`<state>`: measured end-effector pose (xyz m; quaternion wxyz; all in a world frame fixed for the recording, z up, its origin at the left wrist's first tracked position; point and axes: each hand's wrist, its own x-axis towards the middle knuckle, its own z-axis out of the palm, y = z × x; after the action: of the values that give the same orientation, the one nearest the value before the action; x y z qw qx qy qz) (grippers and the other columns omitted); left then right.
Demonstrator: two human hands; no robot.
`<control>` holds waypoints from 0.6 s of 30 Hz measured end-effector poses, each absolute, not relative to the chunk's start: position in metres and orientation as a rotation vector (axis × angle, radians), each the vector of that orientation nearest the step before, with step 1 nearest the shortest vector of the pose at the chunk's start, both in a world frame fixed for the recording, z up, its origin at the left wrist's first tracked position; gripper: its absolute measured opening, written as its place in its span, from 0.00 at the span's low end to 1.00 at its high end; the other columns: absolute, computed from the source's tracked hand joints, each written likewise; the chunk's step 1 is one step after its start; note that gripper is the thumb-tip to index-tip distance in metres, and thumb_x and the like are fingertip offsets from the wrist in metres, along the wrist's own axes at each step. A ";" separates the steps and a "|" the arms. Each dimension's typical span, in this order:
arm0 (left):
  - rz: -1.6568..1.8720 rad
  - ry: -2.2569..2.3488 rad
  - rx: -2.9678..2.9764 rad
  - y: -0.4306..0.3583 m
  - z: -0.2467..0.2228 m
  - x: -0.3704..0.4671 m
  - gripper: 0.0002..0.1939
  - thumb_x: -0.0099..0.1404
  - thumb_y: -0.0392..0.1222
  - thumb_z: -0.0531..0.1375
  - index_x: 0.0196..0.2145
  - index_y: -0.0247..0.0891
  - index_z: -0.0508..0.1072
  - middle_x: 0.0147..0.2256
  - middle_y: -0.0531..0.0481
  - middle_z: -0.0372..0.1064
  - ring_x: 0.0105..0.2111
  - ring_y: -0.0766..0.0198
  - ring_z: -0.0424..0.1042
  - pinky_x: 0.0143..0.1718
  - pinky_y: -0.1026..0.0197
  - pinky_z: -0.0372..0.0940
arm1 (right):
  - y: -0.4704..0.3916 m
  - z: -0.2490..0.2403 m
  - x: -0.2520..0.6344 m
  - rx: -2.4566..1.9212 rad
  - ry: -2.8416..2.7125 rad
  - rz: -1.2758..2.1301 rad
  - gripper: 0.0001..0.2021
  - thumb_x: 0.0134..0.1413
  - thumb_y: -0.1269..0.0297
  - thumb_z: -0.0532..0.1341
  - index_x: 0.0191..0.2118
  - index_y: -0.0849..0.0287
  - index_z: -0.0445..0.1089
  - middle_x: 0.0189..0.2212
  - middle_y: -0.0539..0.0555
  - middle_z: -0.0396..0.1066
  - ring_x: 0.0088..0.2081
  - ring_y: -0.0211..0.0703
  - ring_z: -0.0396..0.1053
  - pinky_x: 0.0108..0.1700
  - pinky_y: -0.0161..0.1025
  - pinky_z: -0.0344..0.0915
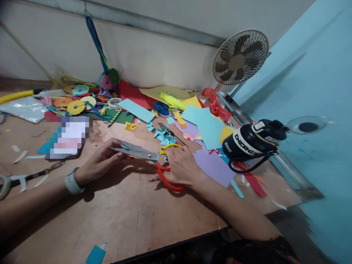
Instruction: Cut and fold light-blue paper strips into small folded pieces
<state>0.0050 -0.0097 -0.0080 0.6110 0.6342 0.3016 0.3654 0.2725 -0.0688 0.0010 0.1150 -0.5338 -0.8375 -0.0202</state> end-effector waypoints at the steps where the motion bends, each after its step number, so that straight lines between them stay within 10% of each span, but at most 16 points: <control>1: 0.836 0.698 1.464 -0.010 -0.009 0.005 0.11 0.68 0.48 0.62 0.41 0.40 0.69 0.40 0.47 0.74 0.41 0.59 0.75 0.42 0.60 0.70 | -0.069 0.001 0.272 -1.573 -2.457 -0.056 0.39 0.47 0.25 0.53 0.39 0.63 0.70 0.33 0.61 0.74 0.35 0.52 0.71 0.39 0.44 0.58; 18: 0.819 0.738 1.532 -0.010 -0.015 0.002 0.10 0.69 0.47 0.61 0.42 0.39 0.69 0.41 0.46 0.73 0.42 0.59 0.74 0.43 0.61 0.69 | -0.070 0.000 0.273 -1.563 -2.458 0.007 0.36 0.50 0.27 0.53 0.39 0.62 0.69 0.35 0.59 0.75 0.36 0.52 0.71 0.40 0.44 0.57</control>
<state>0.0025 -0.0104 -0.0145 0.5869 0.6572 0.3166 0.3513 0.2728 -0.0697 0.0002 0.1142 -0.5331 -0.8383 0.0023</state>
